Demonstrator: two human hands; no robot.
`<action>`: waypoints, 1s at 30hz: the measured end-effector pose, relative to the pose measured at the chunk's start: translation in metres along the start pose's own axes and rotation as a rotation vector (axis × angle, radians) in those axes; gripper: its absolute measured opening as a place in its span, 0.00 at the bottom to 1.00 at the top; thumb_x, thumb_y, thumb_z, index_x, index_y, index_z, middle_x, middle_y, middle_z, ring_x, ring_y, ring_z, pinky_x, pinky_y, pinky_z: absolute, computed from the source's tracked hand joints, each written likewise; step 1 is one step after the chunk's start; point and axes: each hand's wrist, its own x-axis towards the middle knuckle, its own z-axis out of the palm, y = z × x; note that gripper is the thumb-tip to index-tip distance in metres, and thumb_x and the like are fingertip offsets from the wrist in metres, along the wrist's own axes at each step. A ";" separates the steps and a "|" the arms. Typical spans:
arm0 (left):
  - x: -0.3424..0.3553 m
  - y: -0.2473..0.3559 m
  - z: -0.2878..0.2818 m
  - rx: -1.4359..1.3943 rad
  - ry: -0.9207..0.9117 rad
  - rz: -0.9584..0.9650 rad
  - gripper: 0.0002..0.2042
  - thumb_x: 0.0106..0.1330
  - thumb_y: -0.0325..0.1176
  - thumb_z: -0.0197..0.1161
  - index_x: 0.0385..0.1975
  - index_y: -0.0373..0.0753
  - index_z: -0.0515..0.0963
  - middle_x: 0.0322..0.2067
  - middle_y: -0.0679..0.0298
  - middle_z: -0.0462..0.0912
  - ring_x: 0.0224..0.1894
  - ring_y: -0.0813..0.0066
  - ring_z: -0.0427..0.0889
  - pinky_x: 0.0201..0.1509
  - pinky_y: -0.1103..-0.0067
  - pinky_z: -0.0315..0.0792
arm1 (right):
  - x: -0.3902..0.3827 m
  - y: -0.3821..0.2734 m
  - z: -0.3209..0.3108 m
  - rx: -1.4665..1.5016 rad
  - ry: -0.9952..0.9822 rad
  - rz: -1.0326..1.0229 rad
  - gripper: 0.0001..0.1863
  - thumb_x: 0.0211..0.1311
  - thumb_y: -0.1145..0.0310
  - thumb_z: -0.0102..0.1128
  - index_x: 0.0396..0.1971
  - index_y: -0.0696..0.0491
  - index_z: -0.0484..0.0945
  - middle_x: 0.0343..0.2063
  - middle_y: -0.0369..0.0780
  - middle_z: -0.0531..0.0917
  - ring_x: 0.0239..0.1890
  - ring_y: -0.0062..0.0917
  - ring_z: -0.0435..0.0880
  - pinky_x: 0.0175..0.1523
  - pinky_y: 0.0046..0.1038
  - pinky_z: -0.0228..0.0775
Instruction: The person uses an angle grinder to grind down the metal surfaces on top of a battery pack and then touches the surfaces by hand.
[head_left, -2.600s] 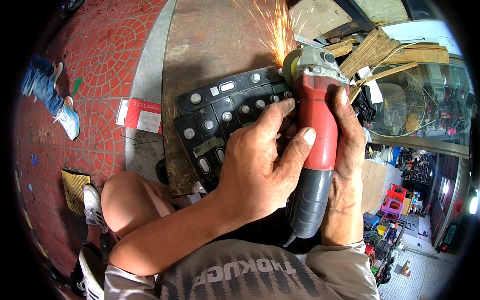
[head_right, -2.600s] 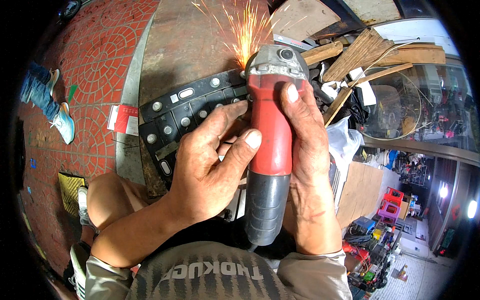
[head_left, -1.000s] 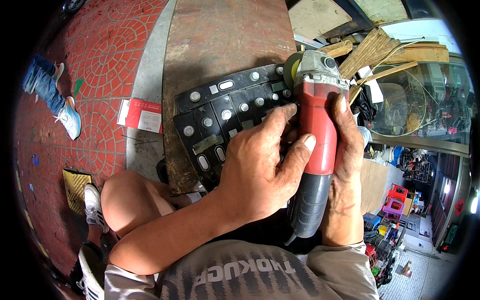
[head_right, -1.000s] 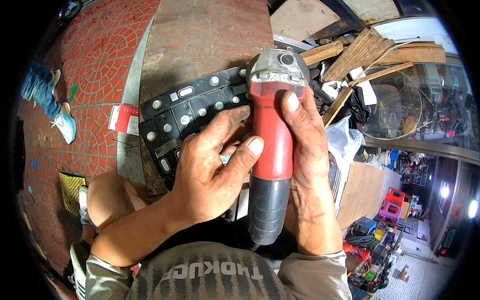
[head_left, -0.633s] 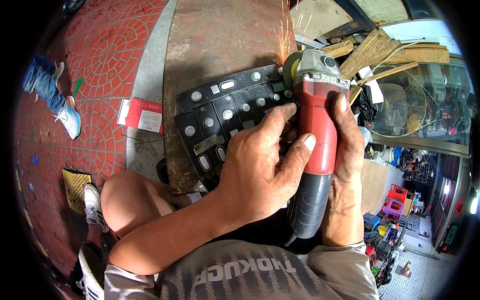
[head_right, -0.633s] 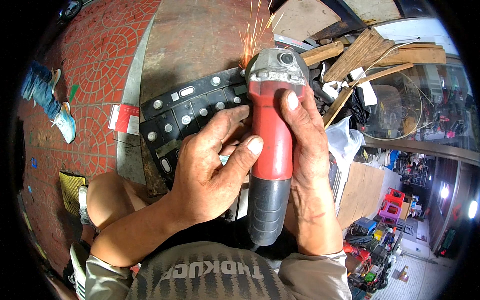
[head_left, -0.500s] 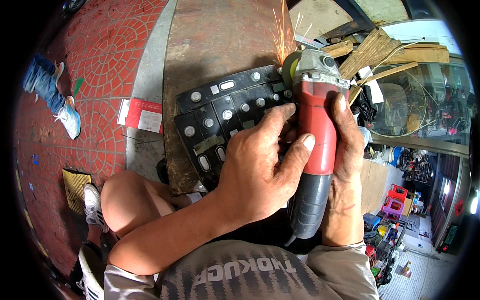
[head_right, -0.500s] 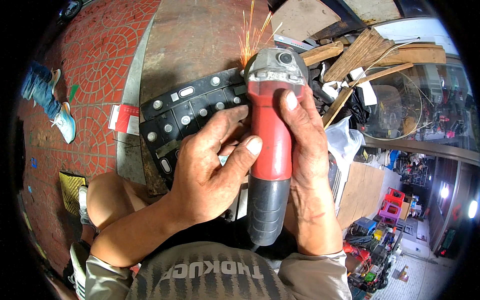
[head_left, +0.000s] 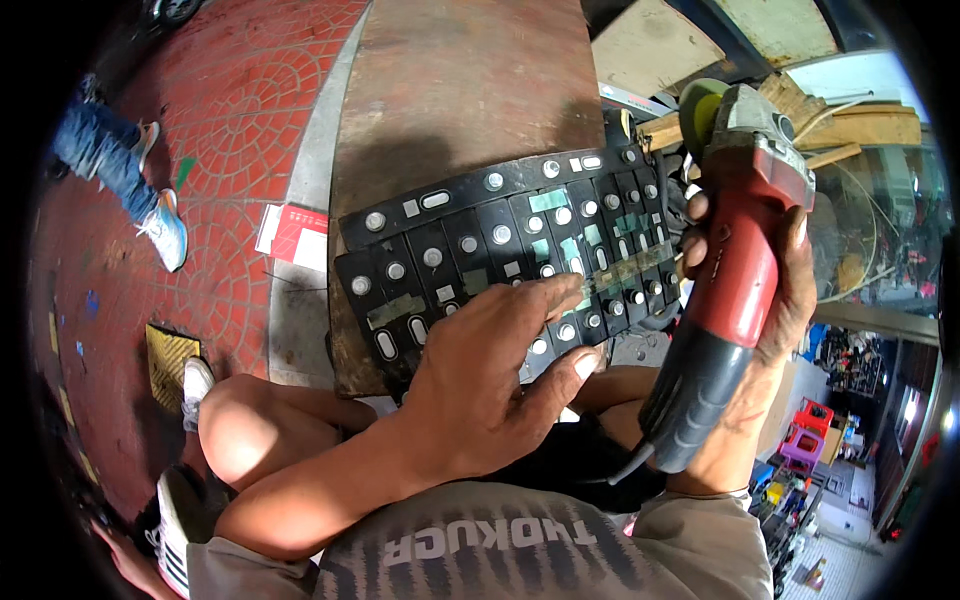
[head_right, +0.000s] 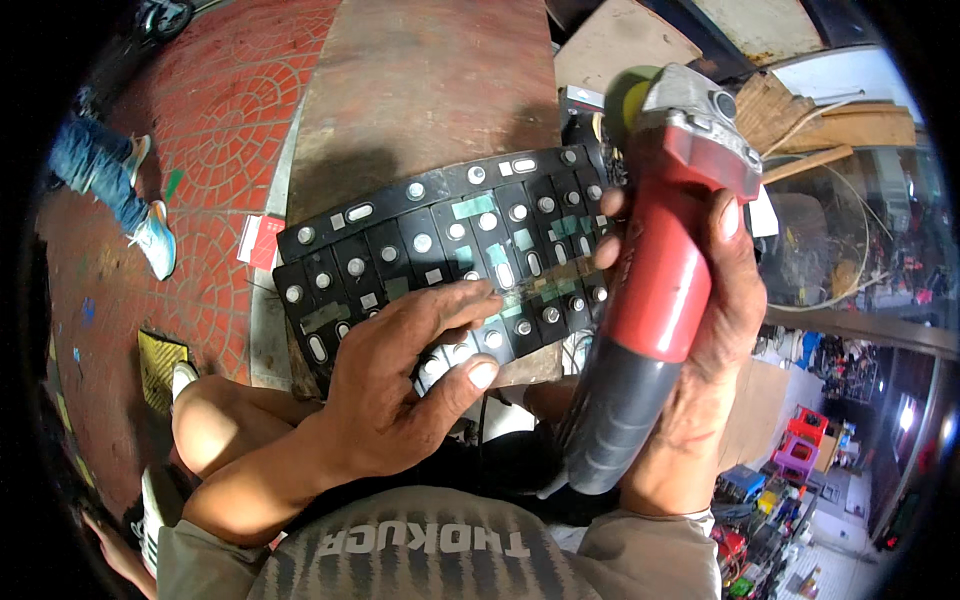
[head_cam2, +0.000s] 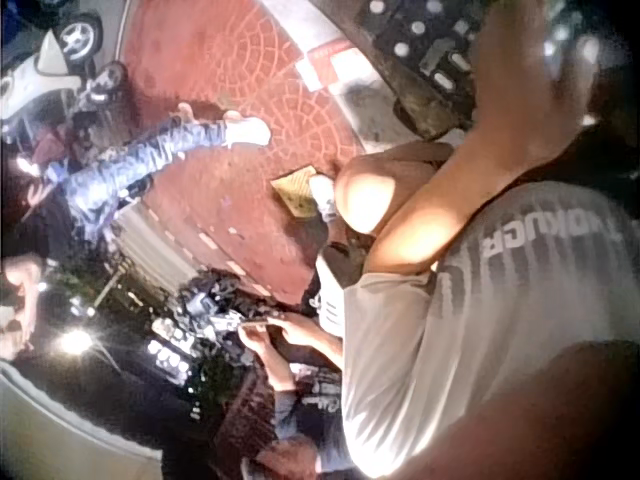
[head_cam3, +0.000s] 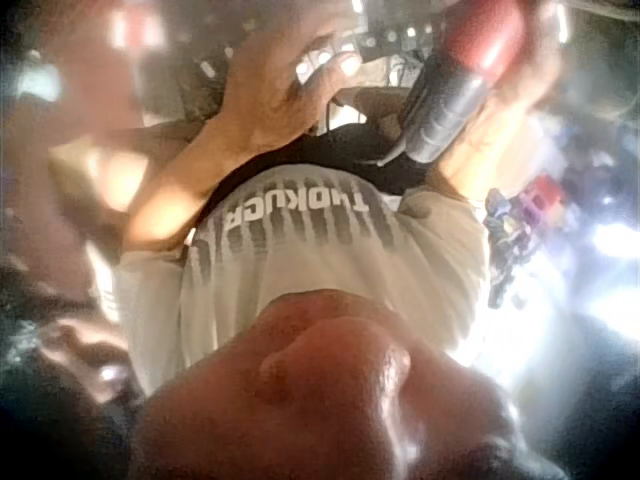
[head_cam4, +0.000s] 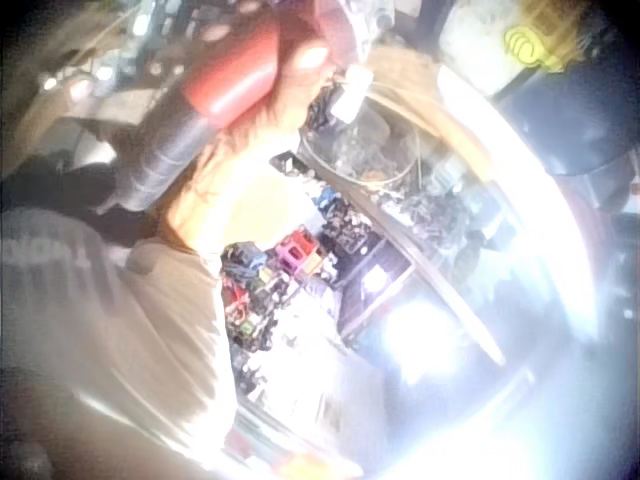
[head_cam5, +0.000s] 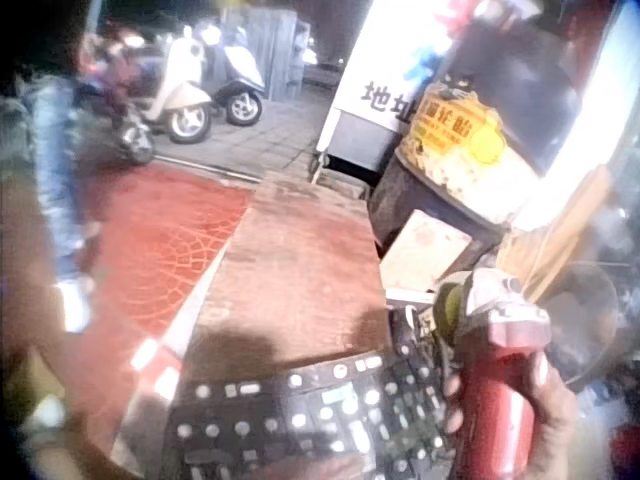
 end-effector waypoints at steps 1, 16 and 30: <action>0.001 0.001 0.002 0.036 -0.006 -0.005 0.25 0.82 0.35 0.75 0.70 0.24 0.82 0.58 0.39 0.95 0.60 0.44 0.98 0.66 0.61 0.89 | 0.003 -0.006 -0.007 -0.002 0.013 0.009 0.44 0.89 0.46 0.69 0.84 0.65 0.66 0.61 0.70 0.85 0.43 0.51 0.97 0.46 0.41 1.01; 0.004 0.037 0.119 0.731 0.240 0.110 0.26 0.72 0.38 0.79 0.66 0.31 0.85 0.63 0.45 0.93 0.59 0.36 0.90 0.68 0.49 0.83 | 0.101 -0.019 -0.112 0.049 -0.230 0.193 0.34 0.90 0.53 0.67 0.81 0.61 0.74 0.49 0.62 0.91 0.35 0.45 0.98 0.40 0.35 1.00; -0.068 -0.015 0.104 1.195 0.986 -0.110 0.23 0.88 0.44 0.70 0.70 0.31 0.85 0.70 0.45 0.89 0.73 0.41 0.82 0.83 0.52 0.73 | 0.176 0.032 -0.155 0.284 -0.464 0.326 0.40 0.83 0.39 0.73 0.73 0.59 0.78 0.49 0.51 0.91 0.44 0.41 0.95 0.57 0.50 0.95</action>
